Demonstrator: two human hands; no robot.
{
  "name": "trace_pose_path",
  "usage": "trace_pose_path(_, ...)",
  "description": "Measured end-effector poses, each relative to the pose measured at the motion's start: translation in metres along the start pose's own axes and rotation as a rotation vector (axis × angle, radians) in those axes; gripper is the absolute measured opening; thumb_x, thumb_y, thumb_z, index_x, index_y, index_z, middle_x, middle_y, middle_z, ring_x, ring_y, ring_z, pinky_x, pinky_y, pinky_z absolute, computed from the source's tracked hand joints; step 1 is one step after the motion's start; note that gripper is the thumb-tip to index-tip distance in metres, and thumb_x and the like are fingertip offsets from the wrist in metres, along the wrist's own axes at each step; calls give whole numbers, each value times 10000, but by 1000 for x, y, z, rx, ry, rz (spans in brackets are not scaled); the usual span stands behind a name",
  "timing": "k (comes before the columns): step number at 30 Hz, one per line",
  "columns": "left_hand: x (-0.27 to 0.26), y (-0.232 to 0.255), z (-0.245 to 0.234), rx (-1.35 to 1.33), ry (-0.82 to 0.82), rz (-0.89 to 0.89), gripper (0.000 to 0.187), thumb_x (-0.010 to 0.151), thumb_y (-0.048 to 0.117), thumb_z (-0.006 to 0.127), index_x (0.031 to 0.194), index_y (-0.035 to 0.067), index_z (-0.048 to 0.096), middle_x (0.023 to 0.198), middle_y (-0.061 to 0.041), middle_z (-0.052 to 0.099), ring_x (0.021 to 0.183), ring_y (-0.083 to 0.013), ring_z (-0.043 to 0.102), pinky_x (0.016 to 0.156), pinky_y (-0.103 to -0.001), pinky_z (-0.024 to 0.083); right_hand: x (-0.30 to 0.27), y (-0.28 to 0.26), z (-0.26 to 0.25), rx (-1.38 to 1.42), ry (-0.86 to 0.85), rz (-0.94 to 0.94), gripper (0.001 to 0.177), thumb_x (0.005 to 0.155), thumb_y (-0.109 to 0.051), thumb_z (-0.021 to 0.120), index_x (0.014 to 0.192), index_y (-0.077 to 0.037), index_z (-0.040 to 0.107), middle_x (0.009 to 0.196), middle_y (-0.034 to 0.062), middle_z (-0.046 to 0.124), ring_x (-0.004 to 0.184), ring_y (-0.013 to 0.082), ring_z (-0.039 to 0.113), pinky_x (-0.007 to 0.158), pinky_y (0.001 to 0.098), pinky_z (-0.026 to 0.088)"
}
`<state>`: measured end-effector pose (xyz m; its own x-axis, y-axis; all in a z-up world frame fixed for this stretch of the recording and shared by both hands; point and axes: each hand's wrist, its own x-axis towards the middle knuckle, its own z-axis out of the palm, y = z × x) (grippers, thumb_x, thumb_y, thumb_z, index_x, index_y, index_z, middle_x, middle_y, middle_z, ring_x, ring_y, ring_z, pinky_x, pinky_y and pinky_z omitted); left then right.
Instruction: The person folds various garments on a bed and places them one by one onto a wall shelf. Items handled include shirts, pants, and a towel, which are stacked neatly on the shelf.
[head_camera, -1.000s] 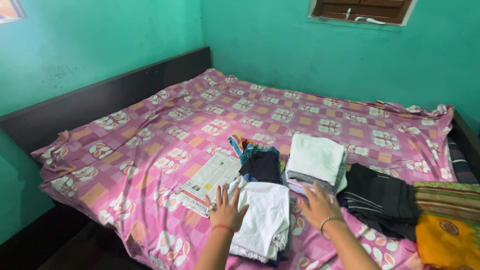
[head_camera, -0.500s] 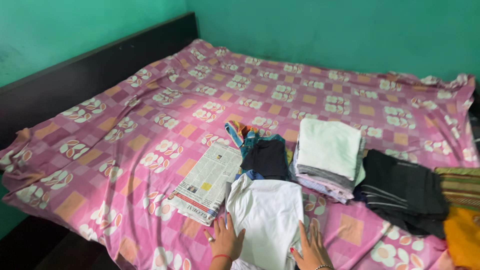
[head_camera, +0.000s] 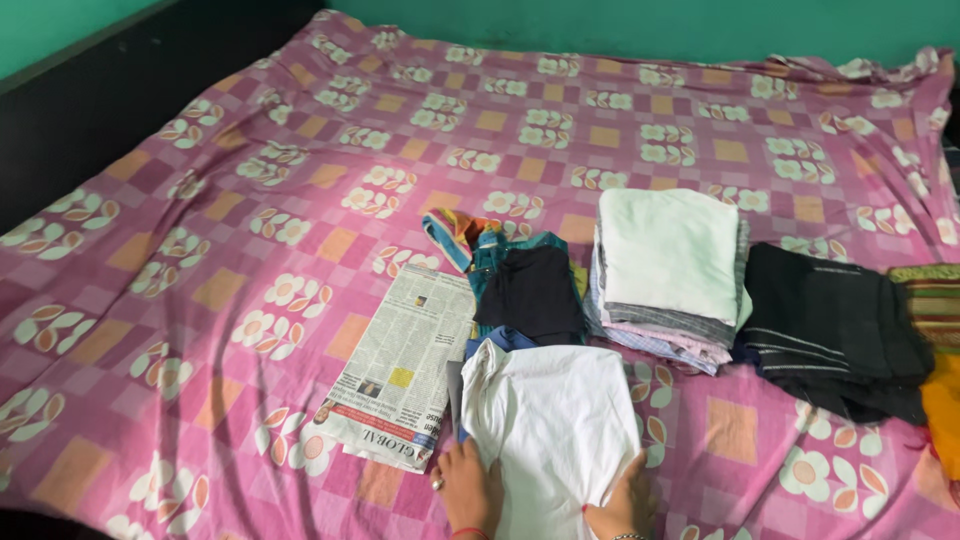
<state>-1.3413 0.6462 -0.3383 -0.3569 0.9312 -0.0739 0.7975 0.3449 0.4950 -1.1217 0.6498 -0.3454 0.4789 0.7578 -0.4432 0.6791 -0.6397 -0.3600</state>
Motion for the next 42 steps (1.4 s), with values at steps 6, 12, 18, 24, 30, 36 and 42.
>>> trace_pose_path(6, -7, 5, -1, 10, -34, 229, 526, 845, 62, 599, 1364, 66, 511, 1287, -140, 525, 1120, -369, 559, 815, -511, 569, -12, -1, 15, -148, 117, -64, 1171, 702, -177, 897, 1592, -91, 141, 1569, 131, 341, 1454, 344, 367, 1215, 478, 331)
trace_pose_path(12, 4, 0, -13, -533, -135, -155, 659, 842, 290, 795, 1362, 83, 447, 1198, -193, 640, 1067, -382, 693, 929, -465, 557, -32, -11, -1, -377, 67, -312, 1078, 684, -208, 872, 1549, -100, 239, 1525, 119, 398, 1402, 338, 436, 1163, 440, 406)
trace_pose_path(18, -3, 4, -20, -459, -409, -79, 732, 804, 264, 815, 1426, 161, 441, 1320, -170, 647, 1201, -337, 649, 1013, -404, 516, -27, -2, -23, -220, 76, -322, 948, 739, -322, 798, 1542, -200, 308, 1505, 116, 444, 1299, 314, 563, 1061, 412, 509)
trace_pose_path(24, -3, -3, -12, -721, -426, 7, 796, 819, 38, 726, 1516, 188, 372, 1365, -113, 645, 1228, -271, 632, 1012, -366, 510, -44, -10, -24, -130, 147, -334, 893, 667, -166, 774, 1486, -209, 422, 1397, 148, 516, 1224, 315, 598, 1011, 382, 535)
trace_pose_path(30, -1, 11, -34, -1041, -595, -212, 844, 795, -102, 514, 1565, 220, 389, 1293, -88, 703, 871, -238, 636, 696, -331, 501, -42, -10, -20, -86, 265, -499, 799, 656, -112, 737, 1418, -151, 499, 1301, 172, 593, 1243, 368, 579, 1041, 424, 496)
trace_pose_path(36, 12, 42, -77, -1072, -504, -5, 840, 753, -141, 454, 1527, 185, 483, 1311, -79, 709, 1022, -217, 682, 832, -285, 517, -34, -21, -51, 91, 463, -572, 795, 612, -122, 771, 1364, -47, 527, 1315, 242, 587, 1221, 425, 564, 1027, 462, 480)
trace_pose_path(42, 25, 91, -124, -1018, -311, 382, 809, 739, -153, 510, 1500, 122, 506, 1344, -67, 695, 1274, -178, 628, 1061, -243, 435, -74, -36, -163, 553, 78, -177, 468, 697, -259, 850, 1038, 47, 754, 863, 149, 764, 747, 258, 718, 695, 366, 549)
